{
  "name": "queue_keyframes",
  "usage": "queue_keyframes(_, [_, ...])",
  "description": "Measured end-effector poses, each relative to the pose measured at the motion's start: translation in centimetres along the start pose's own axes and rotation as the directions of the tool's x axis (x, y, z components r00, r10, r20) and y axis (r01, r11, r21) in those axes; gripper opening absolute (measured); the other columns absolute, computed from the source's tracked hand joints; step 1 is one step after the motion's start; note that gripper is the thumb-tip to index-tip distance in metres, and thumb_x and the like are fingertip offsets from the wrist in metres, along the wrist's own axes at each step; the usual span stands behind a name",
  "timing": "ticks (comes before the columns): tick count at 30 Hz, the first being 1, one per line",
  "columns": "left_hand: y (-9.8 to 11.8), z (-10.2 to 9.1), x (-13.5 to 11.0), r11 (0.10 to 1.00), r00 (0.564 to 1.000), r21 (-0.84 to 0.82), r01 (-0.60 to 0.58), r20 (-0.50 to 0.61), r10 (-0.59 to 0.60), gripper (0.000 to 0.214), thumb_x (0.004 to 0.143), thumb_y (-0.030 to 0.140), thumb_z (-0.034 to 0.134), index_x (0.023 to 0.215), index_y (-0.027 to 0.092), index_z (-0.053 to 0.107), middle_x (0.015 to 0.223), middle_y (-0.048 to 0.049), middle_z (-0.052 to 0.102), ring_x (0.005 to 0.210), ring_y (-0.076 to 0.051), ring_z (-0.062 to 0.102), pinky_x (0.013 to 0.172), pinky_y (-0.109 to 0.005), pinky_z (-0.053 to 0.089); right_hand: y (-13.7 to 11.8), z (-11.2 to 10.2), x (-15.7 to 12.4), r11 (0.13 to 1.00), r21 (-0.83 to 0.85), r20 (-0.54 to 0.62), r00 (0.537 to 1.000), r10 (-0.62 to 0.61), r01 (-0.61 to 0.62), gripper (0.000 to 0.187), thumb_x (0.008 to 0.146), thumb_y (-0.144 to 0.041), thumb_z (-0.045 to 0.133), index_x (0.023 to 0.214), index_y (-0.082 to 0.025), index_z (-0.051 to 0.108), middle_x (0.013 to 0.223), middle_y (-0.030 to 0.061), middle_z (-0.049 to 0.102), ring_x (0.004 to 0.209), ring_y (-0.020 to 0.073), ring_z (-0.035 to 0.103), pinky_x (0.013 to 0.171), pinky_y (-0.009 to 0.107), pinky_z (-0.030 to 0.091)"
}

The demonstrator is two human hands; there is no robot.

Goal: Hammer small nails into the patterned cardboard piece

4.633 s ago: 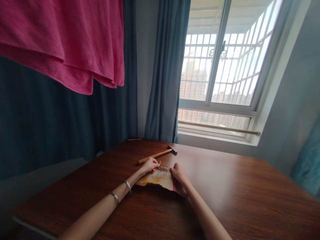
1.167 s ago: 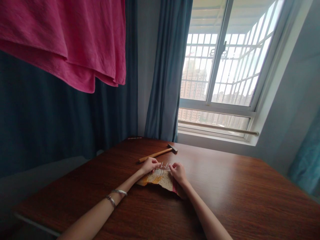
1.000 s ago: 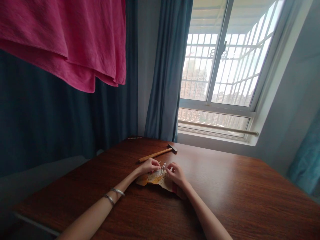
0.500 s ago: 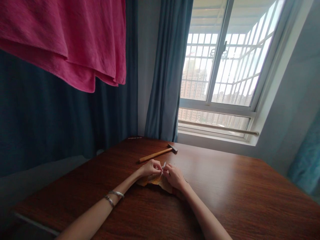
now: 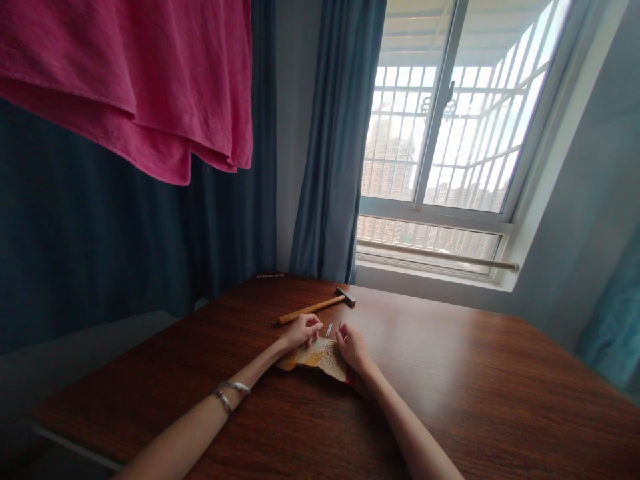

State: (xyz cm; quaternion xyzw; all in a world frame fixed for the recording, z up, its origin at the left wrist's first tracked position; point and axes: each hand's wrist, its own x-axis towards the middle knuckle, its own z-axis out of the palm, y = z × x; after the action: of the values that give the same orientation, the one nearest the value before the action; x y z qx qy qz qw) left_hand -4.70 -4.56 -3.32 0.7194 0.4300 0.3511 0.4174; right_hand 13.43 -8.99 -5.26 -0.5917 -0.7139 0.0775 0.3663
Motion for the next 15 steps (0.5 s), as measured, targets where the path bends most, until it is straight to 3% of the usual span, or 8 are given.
queue_keyframes(3, [-0.7,0.3,0.5,0.998,0.995,0.020,0.067,-0.070,-0.066,0.034,0.073,0.047,0.051,0.068,0.013,0.052,0.051,0.0006,0.055,0.035,-0.007,0.045,0.035,-0.017,0.027,0.4,0.2,0.5,0.997,-0.005,0.004,0.997,0.081,-0.081,0.020,0.084,-0.026,0.045,0.071,-0.018,0.058,0.069,0.0044,0.062,0.063,0.0146,0.053,0.058,0.023,0.034])
queue_keyframes(8, [-1.1,0.5,0.8,0.997,0.996,0.041,0.068,-0.060,-0.066,0.039,0.073,0.052,0.050,0.070,0.013,0.053,0.052,0.0004,0.055,0.034,-0.008,0.045,0.035,-0.018,0.025,0.4,0.1,0.6,0.993,0.010,0.021,0.993,0.117,-0.117,0.027,0.083,-0.033,0.046,0.069,-0.016,0.061,0.066,0.0038,0.064,0.058,0.0126,0.053,0.054,0.022,0.035])
queue_keyframes(11, [-0.6,0.1,0.6,0.995,0.997,0.072,0.069,0.010,-0.070,0.043,0.072,0.054,0.050,0.072,0.012,0.055,0.054,0.0003,0.056,0.035,-0.008,0.046,0.035,-0.018,0.026,0.0,-0.5,0.5,0.994,0.037,0.060,0.993,0.097,-0.099,0.023,0.079,-0.036,0.054,0.071,-0.016,0.063,0.067,0.0030,0.065,0.059,0.0119,0.054,0.054,0.021,0.036])
queue_keyframes(15, [0.7,-0.9,0.0,0.990,0.990,0.141,0.005,0.139,-0.025,0.042,0.070,0.052,0.054,0.081,0.011,0.060,0.065,-0.0022,0.061,0.045,-0.010,0.052,0.041,-0.020,0.033,-0.4,-2.0,0.3,0.996,0.088,0.221,0.975,0.001,-0.021,0.024,0.069,-0.037,0.065,0.079,-0.016,0.066,0.072,0.0027,0.067,0.062,0.0127,0.057,0.055,0.021,0.038])
